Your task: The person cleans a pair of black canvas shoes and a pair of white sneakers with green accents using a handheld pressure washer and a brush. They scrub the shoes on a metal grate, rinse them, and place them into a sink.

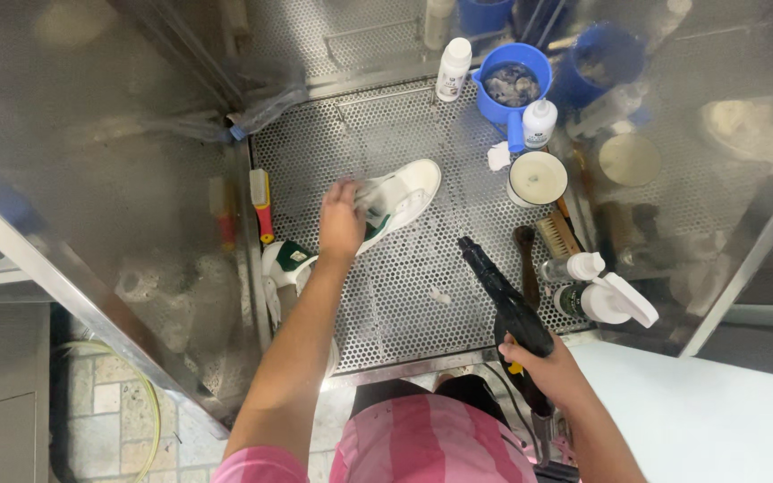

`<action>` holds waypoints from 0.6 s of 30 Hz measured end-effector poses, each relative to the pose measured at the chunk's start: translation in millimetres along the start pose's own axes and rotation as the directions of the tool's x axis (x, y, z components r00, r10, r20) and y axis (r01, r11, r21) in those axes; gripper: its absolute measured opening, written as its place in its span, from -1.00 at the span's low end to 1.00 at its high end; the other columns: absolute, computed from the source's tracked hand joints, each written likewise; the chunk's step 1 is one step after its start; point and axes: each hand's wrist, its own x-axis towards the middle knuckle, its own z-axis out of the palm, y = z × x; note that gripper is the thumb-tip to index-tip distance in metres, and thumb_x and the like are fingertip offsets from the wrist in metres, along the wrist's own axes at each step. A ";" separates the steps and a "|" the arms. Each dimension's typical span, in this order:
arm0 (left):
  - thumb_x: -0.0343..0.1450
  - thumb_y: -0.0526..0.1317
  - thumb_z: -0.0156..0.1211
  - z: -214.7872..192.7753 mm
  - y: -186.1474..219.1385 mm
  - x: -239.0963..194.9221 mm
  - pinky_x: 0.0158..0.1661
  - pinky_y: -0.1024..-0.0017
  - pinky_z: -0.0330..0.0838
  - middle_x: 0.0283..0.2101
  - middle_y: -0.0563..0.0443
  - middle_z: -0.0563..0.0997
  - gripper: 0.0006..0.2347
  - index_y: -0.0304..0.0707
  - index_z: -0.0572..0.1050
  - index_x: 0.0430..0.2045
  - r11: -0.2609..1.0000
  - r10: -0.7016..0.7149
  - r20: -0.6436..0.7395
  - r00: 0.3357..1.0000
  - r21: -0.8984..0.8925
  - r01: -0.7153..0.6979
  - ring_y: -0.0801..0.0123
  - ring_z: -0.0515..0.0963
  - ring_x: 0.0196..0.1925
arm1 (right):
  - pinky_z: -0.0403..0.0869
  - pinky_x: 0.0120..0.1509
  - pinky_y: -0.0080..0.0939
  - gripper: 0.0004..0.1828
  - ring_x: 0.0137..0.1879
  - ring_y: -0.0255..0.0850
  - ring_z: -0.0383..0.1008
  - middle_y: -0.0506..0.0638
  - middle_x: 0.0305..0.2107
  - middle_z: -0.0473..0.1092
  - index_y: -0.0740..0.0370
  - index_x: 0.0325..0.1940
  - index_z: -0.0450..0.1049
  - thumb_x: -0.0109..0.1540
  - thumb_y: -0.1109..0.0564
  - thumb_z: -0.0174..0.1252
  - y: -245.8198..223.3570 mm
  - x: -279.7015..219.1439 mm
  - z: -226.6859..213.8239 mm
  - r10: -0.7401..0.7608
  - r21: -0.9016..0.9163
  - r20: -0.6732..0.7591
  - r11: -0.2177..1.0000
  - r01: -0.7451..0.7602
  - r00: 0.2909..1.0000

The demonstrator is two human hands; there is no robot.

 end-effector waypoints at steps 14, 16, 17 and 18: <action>-0.03 0.09 0.60 98.2 -17.5 -2.3 -0.03 0.20 0.51 -0.10 -0.31 0.64 -0.19 -0.55 0.31 -0.10 0.716 -0.664 0.328 0.672 0.021 0.698 0.01 0.65 -0.04 | 0.43 -0.05 -0.23 -0.66 -0.21 -0.27 0.48 -0.02 -0.37 0.53 0.30 -0.17 0.61 0.06 0.08 0.42 -3.8 -29.8 -12.6 0.037 -0.058 0.018 0.998 -0.036 0.999; -0.05 0.02 0.65 110.2 -18.2 -4.5 -0.08 0.16 0.49 -0.16 -0.27 0.65 -0.41 -0.37 0.50 -0.31 0.764 -0.617 0.176 0.767 -0.098 0.638 0.00 0.63 -0.11 | 0.45 -0.06 -0.24 -0.68 -0.21 -0.28 0.49 -0.02 -0.39 0.54 0.31 -0.19 0.60 0.06 0.09 0.41 1.2 -34.4 -19.6 0.010 -0.042 0.035 0.999 -0.008 0.999; -0.01 0.02 0.68 115.5 -19.7 -3.0 -0.09 0.15 0.48 -0.17 -0.27 0.63 -0.46 -0.35 0.53 -0.38 0.756 -0.639 0.137 0.757 -0.074 0.651 -0.01 0.62 -0.12 | 0.46 -0.06 -0.24 -0.68 -0.22 -0.28 0.49 -0.02 -0.39 0.54 0.32 -0.20 0.60 0.06 0.09 0.41 2.2 -34.3 -22.5 -0.006 -0.033 0.044 0.999 0.008 0.999; 0.03 0.02 0.72 120.9 -21.5 -1.8 -0.10 0.13 0.47 -0.18 -0.27 0.61 -0.51 -0.33 0.57 -0.45 0.749 -0.655 0.099 0.749 -0.049 0.661 -0.02 0.60 -0.13 | 0.46 -0.06 -0.24 -0.69 -0.23 -0.27 0.50 -0.02 -0.40 0.54 0.32 -0.20 0.61 0.06 0.09 0.41 4.0 -35.4 -24.2 0.016 -0.050 0.026 0.999 -0.015 1.000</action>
